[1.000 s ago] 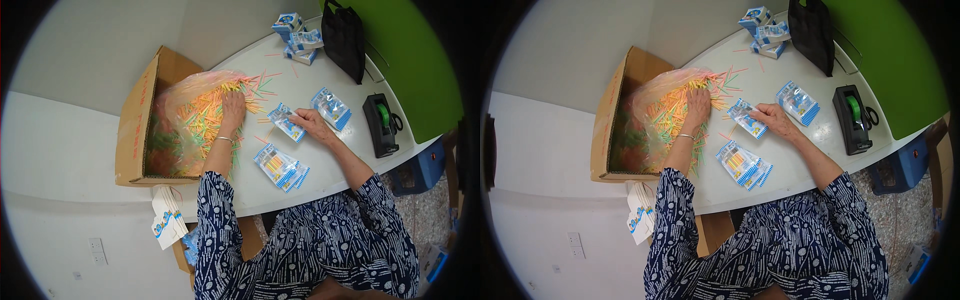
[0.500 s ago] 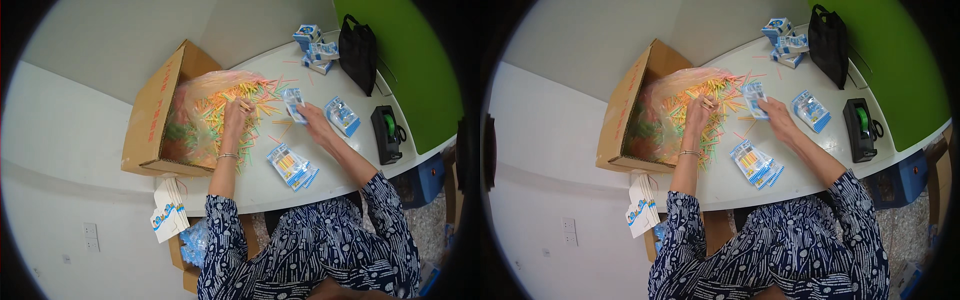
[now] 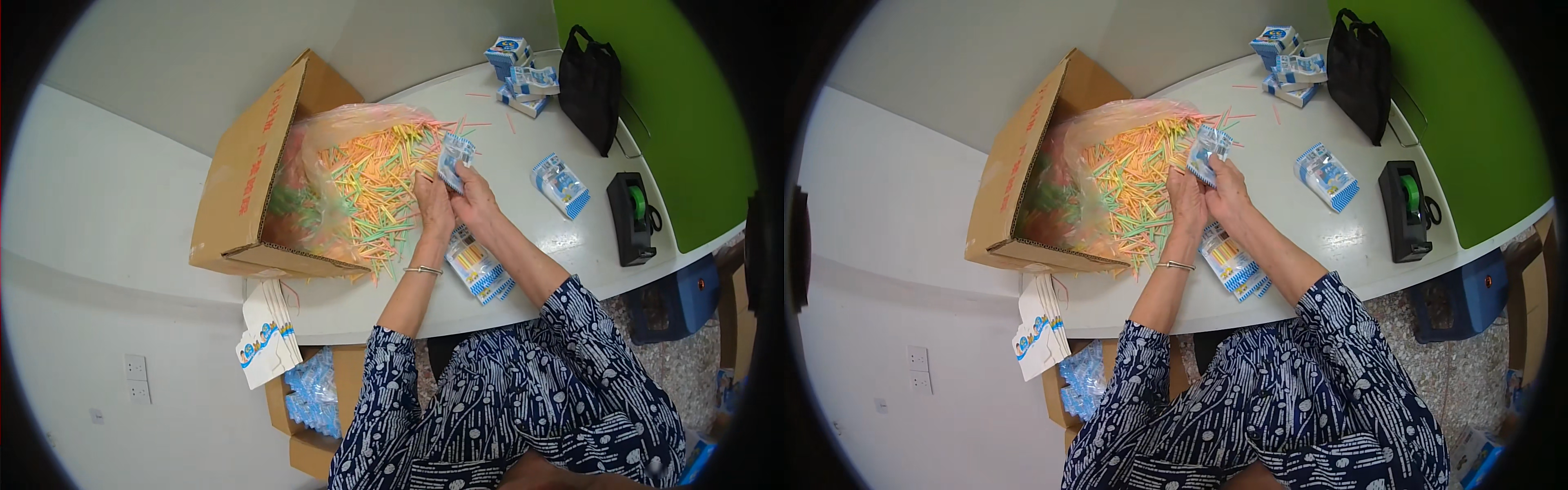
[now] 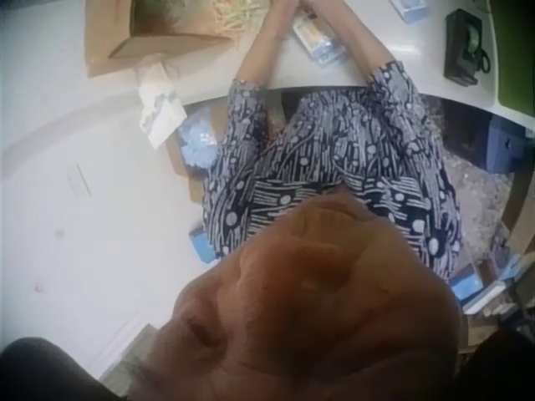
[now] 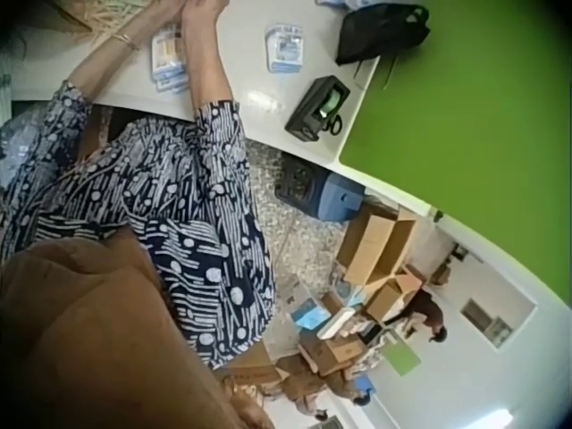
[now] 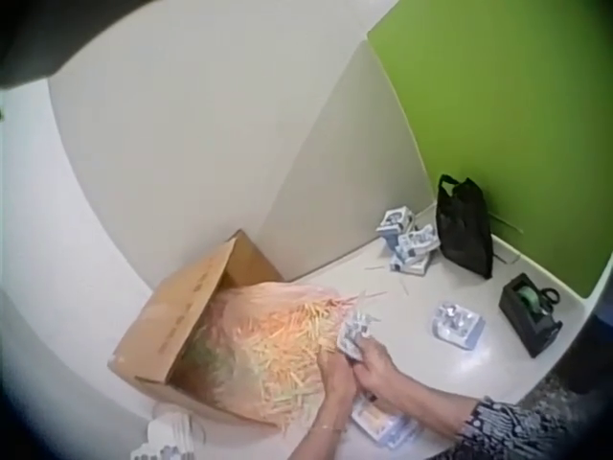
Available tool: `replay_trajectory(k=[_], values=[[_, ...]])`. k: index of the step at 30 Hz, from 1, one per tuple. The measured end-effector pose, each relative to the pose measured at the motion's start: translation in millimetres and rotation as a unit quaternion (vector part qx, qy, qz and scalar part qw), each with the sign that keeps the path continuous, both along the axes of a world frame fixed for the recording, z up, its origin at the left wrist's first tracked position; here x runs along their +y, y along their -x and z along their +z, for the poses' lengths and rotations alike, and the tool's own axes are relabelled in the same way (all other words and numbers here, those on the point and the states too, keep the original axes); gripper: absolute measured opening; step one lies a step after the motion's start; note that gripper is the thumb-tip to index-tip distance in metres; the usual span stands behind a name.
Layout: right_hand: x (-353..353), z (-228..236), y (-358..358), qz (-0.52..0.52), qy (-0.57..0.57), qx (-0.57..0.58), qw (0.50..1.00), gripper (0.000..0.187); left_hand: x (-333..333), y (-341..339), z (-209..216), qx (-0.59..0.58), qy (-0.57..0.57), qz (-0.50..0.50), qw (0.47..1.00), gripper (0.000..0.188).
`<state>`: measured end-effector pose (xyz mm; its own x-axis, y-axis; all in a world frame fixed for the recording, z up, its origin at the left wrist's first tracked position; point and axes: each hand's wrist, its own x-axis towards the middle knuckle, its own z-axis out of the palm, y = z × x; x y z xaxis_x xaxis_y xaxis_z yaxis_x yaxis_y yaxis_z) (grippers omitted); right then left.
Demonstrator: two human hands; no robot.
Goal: Pack small product packets into plastic sleeves and then into a larger shipping box.
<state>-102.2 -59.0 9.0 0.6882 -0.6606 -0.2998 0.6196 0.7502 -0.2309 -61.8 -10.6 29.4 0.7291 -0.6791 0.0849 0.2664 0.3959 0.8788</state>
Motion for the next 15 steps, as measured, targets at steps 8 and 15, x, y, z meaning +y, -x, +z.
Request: replay_trajectory(k=[8, 15], values=[[-24, 15, 48, 0.047, 0.281, 0.125, 0.95, 0.023, 16, -53, 6, 0.009, 0.04, -0.077, 0.996, 0.022], [-41, 16, 101, 0.209, 0.437, 0.203, 0.851, 0.018, 8, -22, 65, -0.054, 0.053, -0.099, 0.992, 0.023]])
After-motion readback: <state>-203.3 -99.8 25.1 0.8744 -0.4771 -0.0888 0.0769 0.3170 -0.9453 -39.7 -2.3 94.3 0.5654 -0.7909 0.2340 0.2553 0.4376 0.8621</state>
